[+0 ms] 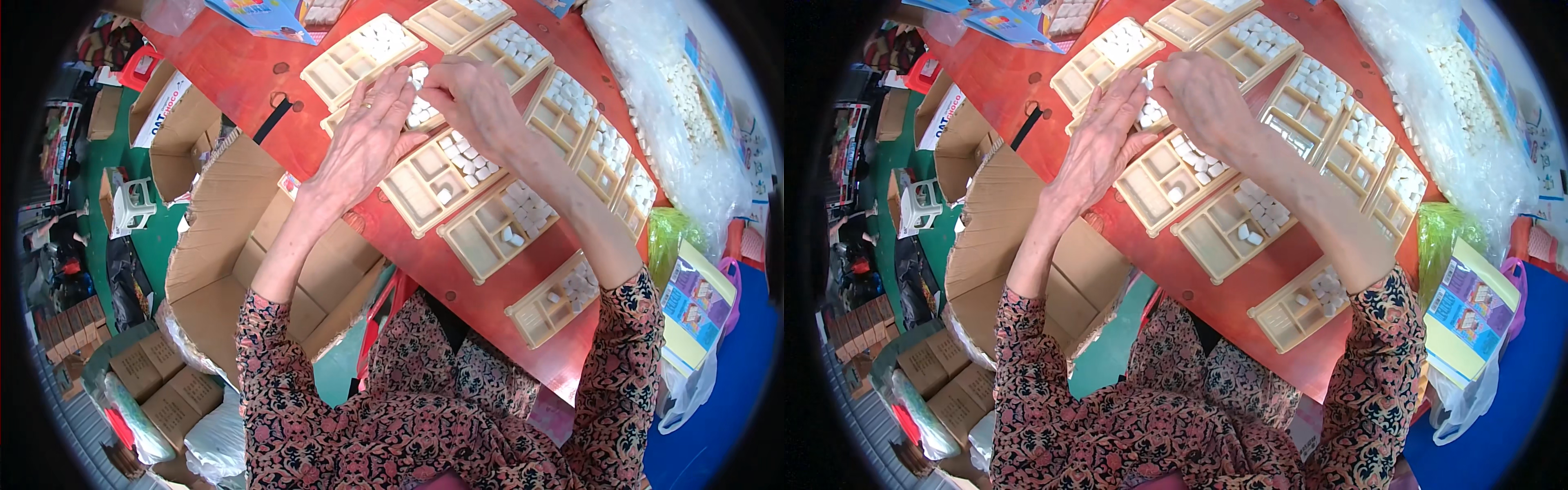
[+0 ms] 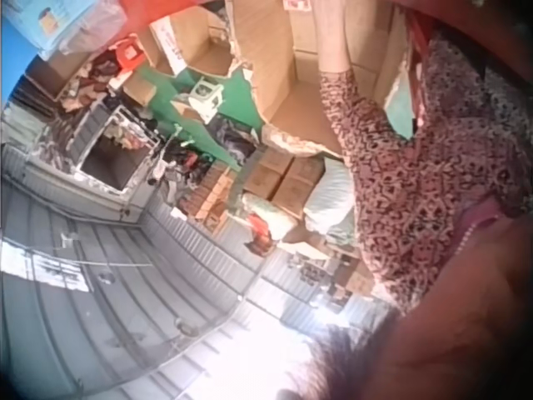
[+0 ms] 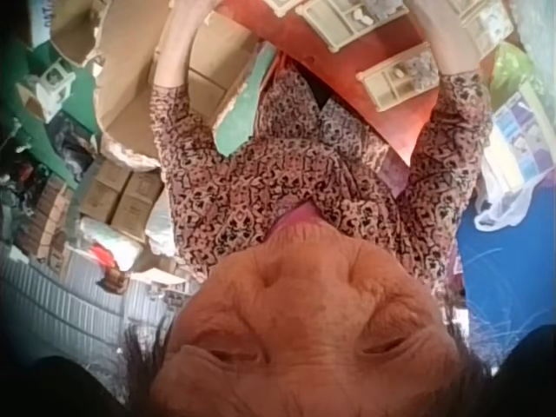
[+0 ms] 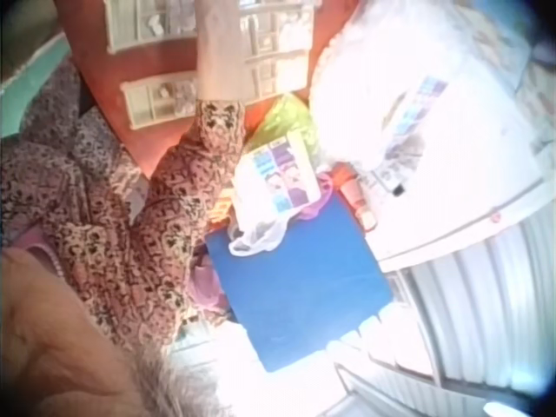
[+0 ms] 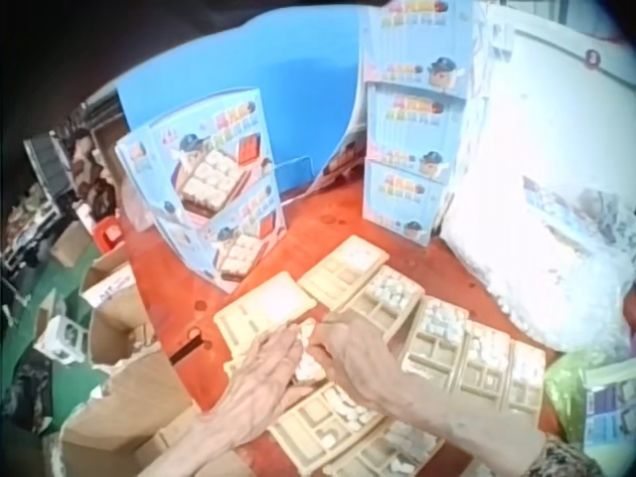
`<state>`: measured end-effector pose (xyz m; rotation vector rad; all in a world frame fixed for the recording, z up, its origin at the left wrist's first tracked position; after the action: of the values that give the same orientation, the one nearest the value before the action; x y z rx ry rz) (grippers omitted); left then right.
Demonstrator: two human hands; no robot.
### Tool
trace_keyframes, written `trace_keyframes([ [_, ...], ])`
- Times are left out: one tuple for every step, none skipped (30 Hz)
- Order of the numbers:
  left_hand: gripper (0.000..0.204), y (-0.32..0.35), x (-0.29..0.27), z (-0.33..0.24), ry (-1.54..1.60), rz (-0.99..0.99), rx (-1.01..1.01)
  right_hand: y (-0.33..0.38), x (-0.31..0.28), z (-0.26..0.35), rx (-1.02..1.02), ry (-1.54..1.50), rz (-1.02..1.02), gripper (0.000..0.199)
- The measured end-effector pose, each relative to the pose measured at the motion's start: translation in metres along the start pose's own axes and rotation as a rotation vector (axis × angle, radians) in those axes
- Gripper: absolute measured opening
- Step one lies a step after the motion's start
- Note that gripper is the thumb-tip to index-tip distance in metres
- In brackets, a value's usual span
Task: Fill divided plastic trays with small white blocks.
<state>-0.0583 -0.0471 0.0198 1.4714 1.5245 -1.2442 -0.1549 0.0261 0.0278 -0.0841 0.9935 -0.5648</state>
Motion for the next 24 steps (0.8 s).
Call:
trace_keyframes([
  [0.055, 0.0, 0.001, 0.0, -0.003, -0.01, 0.014, 0.001, 0.001, 0.0, 0.002, 0.0, 0.003, 0.011],
  [0.055, 0.001, 0.001, 0.0, -0.008, -0.021, 0.026, 0.002, 0.0, 0.003, 0.021, 0.014, 0.012, 0.011],
  [0.055, 0.002, 0.002, 0.001, -0.006, -0.02, 0.023, 0.002, 0.001, 0.004, 0.041, 0.028, 0.02, 0.011],
  [0.055, 0.002, 0.002, 0.001, -0.013, -0.019, 0.024, 0.002, 0.003, 0.004, 0.041, 0.026, 0.023, 0.011],
  [0.055, 0.002, 0.003, 0.001, -0.021, -0.019, 0.025, 0.002, 0.003, 0.003, 0.063, 0.011, -0.007, 0.01],
  [0.055, 0.002, 0.003, 0.001, -0.019, -0.018, 0.023, 0.003, 0.002, 0.002, 0.085, -0.004, -0.037, 0.01],
  [0.055, 0.003, 0.003, 0.001, -0.018, -0.019, 0.02, 0.002, 0.003, 0.002, 0.085, -0.005, -0.034, 0.01],
  [0.055, 0.002, 0.003, 0.001, -0.017, -0.019, 0.019, 0.001, 0.003, 0.0, 0.124, -0.034, -0.002, 0.009],
  [0.055, 0.002, 0.003, 0.001, -0.016, -0.019, 0.018, 0.0, 0.005, -0.003, 0.163, -0.064, 0.03, 0.009],
  [0.054, 0.002, 0.003, 0.001, -0.023, -0.023, 0.021, 0.001, 0.008, -0.007, 0.165, -0.064, 0.031, 0.009],
  [0.054, 0.002, 0.002, 0.0, -0.032, -0.028, 0.024, 0.001, 0.006, -0.006, 0.106, -0.067, -0.025, 0.008],
  [0.054, 0.002, 0.002, 0.001, -0.031, -0.028, 0.023, 0.002, 0.003, -0.005, 0.047, -0.07, -0.081, 0.007],
  [0.054, 0.002, 0.003, 0.002, -0.022, -0.028, 0.01, 0.004, 0.004, -0.008, 0.047, -0.07, -0.081, 0.007],
  [0.054, 0.003, 0.004, 0.003, -0.013, -0.027, -0.003, 0.004, 0.005, -0.008, 0.042, -0.049, -0.049, 0.006],
  [0.054, 0.003, 0.004, 0.004, -0.012, -0.025, -0.004, 0.003, 0.006, -0.007, 0.036, -0.028, -0.017, 0.005],
  [0.053, 0.004, 0.004, 0.004, -0.014, -0.031, -0.004, 0.004, 0.006, -0.006, 0.038, -0.029, -0.017, 0.005],
  [0.053, 0.004, 0.004, 0.004, -0.016, -0.038, -0.002, 0.005, 0.006, -0.002, 0.024, -0.01, -0.035, 0.006],
  [0.053, 0.004, 0.004, 0.004, -0.016, -0.036, -0.002, 0.006, 0.005, 0.001, 0.011, 0.009, -0.054, 0.008],
  [0.053, 0.004, 0.004, 0.004, -0.021, -0.036, -0.005, 0.006, 0.005, 0.003, 0.012, 0.008, -0.055, 0.008],
  [0.052, 0.004, 0.004, 0.004, -0.025, -0.037, -0.006, 0.004, 0.007, 0.002, 0.072, 0.01, -0.019, 0.008],
  [0.052, 0.004, 0.004, 0.004, -0.025, -0.035, -0.004, 0.003, 0.009, -0.001, 0.132, 0.011, 0.018, 0.008],
  [0.052, 0.004, 0.004, 0.004, -0.023, -0.04, -0.002, 0.003, 0.01, 0.0, 0.134, 0.011, 0.016, 0.008],
  [0.052, 0.005, 0.003, 0.004, -0.02, -0.045, 0.0, 0.003, 0.01, 0.0, 0.147, 0.031, 0.012, 0.007],
  [0.052, 0.005, 0.003, 0.004, -0.019, -0.044, 0.002, 0.003, 0.01, 0.0, 0.16, 0.051, 0.007, 0.007],
])
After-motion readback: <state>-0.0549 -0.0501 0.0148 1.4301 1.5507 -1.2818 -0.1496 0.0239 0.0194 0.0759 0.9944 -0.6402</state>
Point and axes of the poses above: each hand's wrist, its own y-axis away from the middle knuckle, its own x-axis out of the palm, z = x × y, the point moved 7 cm from there along -y, towards the middle knuckle, and after that the axes turned 7 degrees about z, right-handed, at the moved point
